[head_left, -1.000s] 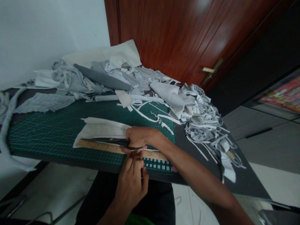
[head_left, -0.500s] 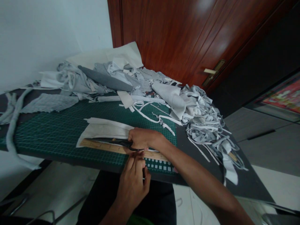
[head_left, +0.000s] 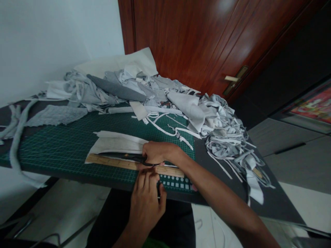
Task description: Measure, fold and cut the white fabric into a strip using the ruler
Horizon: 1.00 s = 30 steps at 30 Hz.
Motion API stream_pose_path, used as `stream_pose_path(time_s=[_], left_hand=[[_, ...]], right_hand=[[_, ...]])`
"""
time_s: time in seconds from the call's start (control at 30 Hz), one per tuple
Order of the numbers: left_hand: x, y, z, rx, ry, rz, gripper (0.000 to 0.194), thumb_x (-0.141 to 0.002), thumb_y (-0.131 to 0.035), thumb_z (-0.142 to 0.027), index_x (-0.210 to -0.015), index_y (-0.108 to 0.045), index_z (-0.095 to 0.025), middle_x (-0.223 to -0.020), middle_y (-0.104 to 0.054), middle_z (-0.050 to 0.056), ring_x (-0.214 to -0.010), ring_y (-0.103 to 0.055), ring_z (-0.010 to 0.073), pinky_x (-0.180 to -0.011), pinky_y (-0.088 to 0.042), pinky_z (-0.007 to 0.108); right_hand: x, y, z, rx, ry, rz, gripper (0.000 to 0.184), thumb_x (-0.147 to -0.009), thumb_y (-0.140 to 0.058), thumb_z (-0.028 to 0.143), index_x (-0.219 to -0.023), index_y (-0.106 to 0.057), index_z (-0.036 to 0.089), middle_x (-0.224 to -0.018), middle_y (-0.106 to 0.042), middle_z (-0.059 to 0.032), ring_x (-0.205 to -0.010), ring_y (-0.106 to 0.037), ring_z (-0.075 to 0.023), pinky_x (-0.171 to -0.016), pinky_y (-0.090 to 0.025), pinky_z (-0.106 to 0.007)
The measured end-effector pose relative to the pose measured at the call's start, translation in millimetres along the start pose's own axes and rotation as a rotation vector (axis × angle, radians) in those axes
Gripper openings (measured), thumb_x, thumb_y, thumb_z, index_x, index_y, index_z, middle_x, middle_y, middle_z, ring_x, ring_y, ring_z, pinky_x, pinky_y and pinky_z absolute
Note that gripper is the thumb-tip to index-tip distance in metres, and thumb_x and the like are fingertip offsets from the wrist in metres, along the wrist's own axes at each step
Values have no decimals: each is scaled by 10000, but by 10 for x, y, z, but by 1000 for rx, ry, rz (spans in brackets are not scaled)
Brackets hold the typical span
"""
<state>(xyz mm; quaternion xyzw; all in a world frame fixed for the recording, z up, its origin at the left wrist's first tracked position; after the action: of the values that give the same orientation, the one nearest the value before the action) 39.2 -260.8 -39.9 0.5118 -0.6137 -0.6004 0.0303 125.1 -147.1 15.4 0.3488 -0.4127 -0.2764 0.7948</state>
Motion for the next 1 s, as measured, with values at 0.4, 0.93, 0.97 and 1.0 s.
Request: stream_pose_path(time_s=[0.4, 0.93, 0.97, 1.0], left_hand=[[-8, 17, 13, -152, 56, -9, 259, -920, -523, -249, -1120, -569, -92, -1051, -589, 173, -1080, -553, 377, -950, -490, 535], [38, 13, 34, -84, -31, -2, 230, -978, -482, -253, -1143, -566, -117, -1135, -626, 154, -1138, -565, 339, -1081, -432, 526], [35, 14, 32, -86, -27, 2, 226, -977, -481, -248, -1138, -568, -116, -1124, -629, 153, -1120, -569, 338, -1060, -441, 522], [31, 16, 30, -86, -23, 6, 221, -975, -481, -244, -1132, -571, -117, -1109, -632, 151, -1095, -573, 334, -1033, -452, 514]], right_hand=[[-73, 37, 87, 12, 15, -9, 311, -872, -589, 313, -673, -709, 106, -539, -665, -70, -472, -602, -161, -442, -429, -229], [-161, 52, 257, 142, -33, -134, 338, -846, -673, 300, -1059, -773, 57, -991, -796, -199, -814, -769, -275, -562, -512, -274], [-158, 44, 273, 157, -38, -151, 340, -849, -681, 306, -1064, -775, 60, -1012, -793, -204, -859, -772, -289, -583, -525, -282], [-156, 33, 287, 167, -41, -165, 343, -852, -691, 315, -1068, -776, 63, -1026, -791, -207, -895, -772, -300, -606, -537, -291]])
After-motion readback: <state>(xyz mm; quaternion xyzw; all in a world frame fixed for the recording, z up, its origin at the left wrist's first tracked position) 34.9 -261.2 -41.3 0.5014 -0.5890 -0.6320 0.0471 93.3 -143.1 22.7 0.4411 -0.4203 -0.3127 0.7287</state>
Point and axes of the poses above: each hand's wrist, its own x-axis away from the middle knuckle, its own y-axis out of the back of the hand, z = x × y, the point moved 5 cm from there along -x, towards the middle knuckle
